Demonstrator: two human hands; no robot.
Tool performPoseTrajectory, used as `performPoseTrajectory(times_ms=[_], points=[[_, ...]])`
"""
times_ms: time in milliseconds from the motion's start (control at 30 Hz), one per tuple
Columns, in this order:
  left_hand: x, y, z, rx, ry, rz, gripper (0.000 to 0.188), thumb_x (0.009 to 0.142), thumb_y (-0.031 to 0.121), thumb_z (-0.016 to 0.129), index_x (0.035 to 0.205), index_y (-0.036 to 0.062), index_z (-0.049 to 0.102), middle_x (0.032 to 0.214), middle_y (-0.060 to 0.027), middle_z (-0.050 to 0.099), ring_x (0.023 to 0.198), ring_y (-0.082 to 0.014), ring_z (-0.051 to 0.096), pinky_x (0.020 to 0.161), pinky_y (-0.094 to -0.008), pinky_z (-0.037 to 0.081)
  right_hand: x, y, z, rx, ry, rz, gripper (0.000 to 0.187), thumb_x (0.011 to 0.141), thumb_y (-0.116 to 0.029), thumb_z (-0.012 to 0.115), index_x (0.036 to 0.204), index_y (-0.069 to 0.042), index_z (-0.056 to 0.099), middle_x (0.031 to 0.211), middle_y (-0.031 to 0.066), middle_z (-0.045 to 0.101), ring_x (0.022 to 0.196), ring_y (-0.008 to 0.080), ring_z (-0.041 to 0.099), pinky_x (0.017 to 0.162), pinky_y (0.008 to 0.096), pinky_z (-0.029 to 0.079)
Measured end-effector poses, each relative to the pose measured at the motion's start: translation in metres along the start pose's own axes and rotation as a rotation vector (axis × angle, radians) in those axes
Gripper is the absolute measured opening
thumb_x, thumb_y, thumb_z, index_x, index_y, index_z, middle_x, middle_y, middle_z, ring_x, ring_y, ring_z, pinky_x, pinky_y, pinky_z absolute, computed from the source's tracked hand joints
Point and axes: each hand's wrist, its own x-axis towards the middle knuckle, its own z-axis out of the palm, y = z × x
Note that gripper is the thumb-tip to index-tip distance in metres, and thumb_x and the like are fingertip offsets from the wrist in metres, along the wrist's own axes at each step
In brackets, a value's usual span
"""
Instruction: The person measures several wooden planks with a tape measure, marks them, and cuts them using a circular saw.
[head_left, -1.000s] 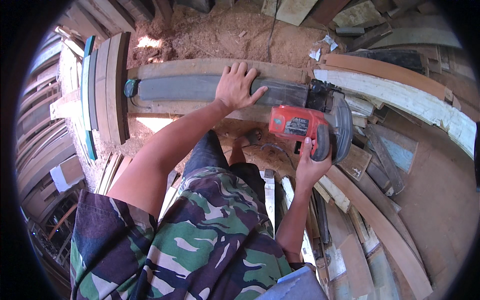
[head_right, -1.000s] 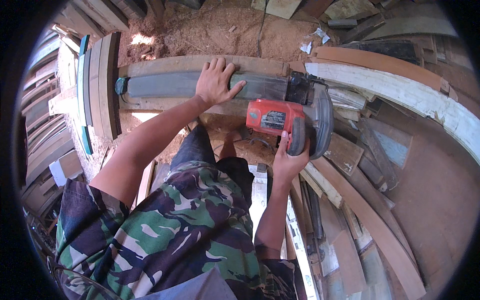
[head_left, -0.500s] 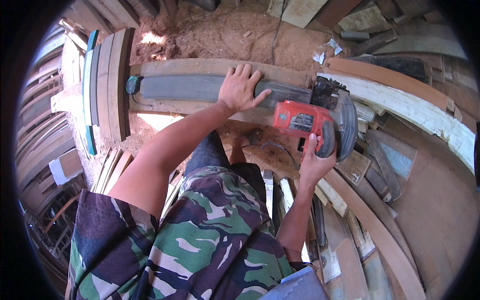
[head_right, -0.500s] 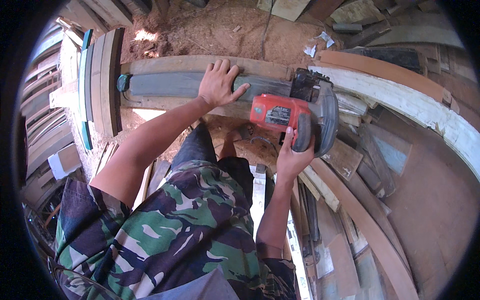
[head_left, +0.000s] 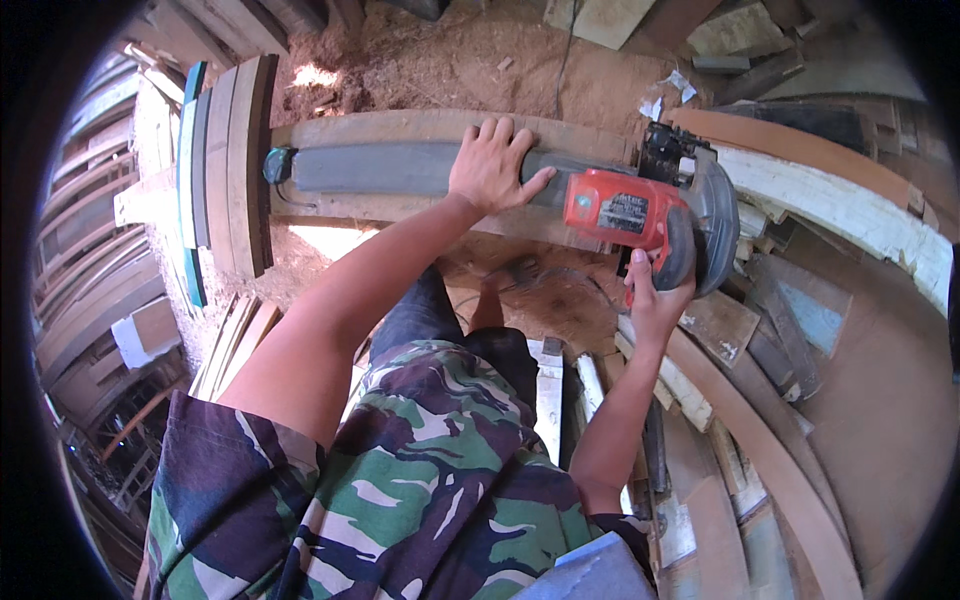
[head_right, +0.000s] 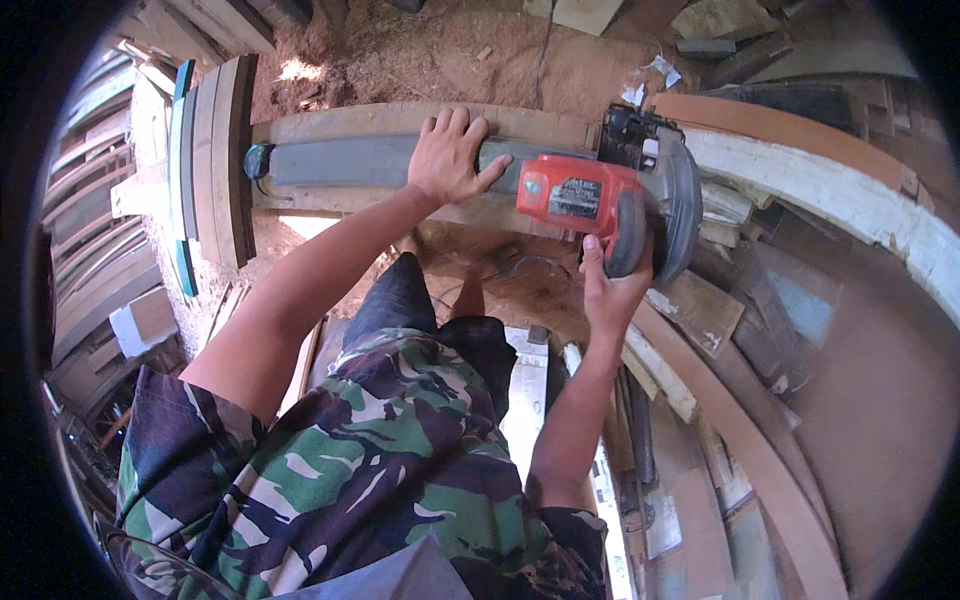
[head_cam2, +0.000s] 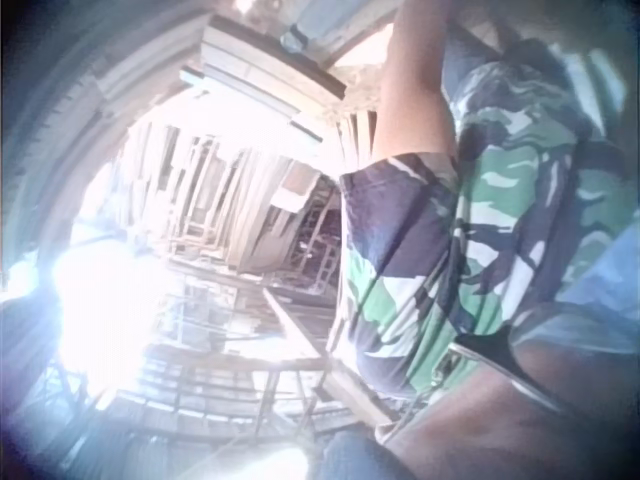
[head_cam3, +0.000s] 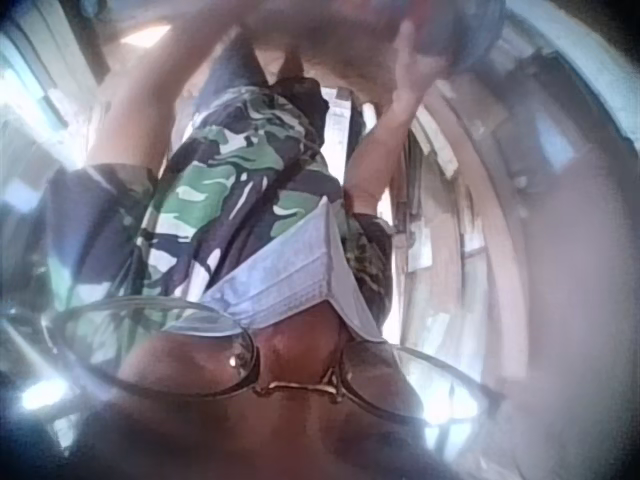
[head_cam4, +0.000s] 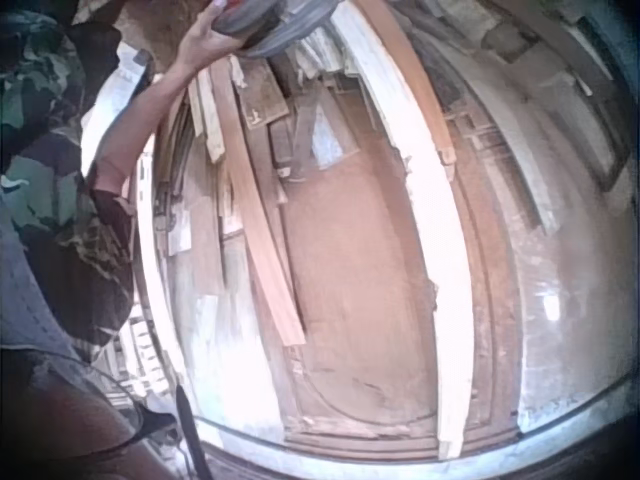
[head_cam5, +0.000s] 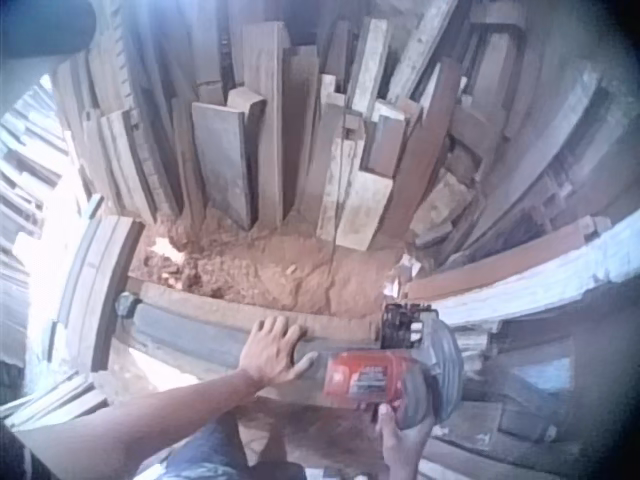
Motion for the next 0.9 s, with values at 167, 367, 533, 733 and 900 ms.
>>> performPoseTrajectory(times_ms=[167, 367, 533, 733, 900], points=[[0.001, -0.003, 0.006, 0.036, 0.038, 0.01, 0.057, 0.093, 0.064, 0.06, 0.116, 0.0125, 0.067, 0.107, -0.0153, 0.057, 0.109, -0.0354, 0.056, 0.092, -0.0486, 0.043, 0.008, 0.032, 0.005, -0.023, 0.058, -0.207, 0.034, 0.094, -0.011, 0.074, 0.125, 0.003, 0.065, 0.11, 0.0132, 0.075, 0.102, 0.024, 0.071, 0.094, 0.0378, 0.054], [-0.002, -0.004, 0.011, 0.057, 0.103, 0.029, 0.056, 0.092, 0.064, 0.061, 0.116, 0.0143, 0.069, 0.11, -0.0151, 0.06, 0.113, -0.0359, 0.057, 0.094, -0.0492, 0.044, -0.033, 0.033, 0.023, -0.083, 0.372, -0.329, 0.035, 0.094, -0.007, 0.072, 0.127, 0.005, 0.068, 0.12, 0.0142, 0.075, 0.107, 0.0223, 0.071, 0.099, 0.0373, 0.052], [-0.001, -0.005, 0.024, 0.083, 0.169, 0.055, 0.065, 0.093, 0.068, 0.057, 0.118, 0.0089, 0.067, 0.115, -0.0192, 0.061, 0.115, -0.0382, 0.058, 0.097, -0.0508, 0.045, -0.138, 0.045, 0.008, -0.009, 0.632, -0.241, 0.041, 0.097, -0.003, 0.072, 0.136, 0.003, 0.061, 0.116, 0.0078, 0.07, 0.079, 0.01, 0.063, 0.064, 0.024, 0.052], [0.005, -0.019, 0.039, 0.147, 0.21, 0.073, 0.074, 0.093, 0.073, 0.052, 0.119, 0.0053, 0.067, 0.121, -0.0191, 0.062, 0.119, -0.0381, 0.056, 0.103, -0.0513, 0.041, -0.3, 0.028, 0.035, -0.146, 0.802, 0.016, 0.041, 0.097, 0.0, 0.062, 0.138, 0.001, 0.057, 0.094, 0.0085, 0.068, 0.058, 0.0065, 0.054, 0.049, 0.0228, 0.044], [0.008, -0.007, 0.022, 0.059, 0.114, 0.051, 0.078, 0.092, 0.074, 0.051, 0.121, 0.0027, 0.066, 0.123, -0.0217, 0.063, 0.122, -0.0405, 0.056, 0.106, -0.0524, 0.041, -0.317, 0.074, 0.033, -0.034, 0.859, 0.344, 0.051, 0.096, 0.003, 0.058, 0.146, -0.001, 0.053, 0.109, 0.0091, 0.072, 0.057, 0.0068, 0.055, 0.044, 0.0223, 0.041]])
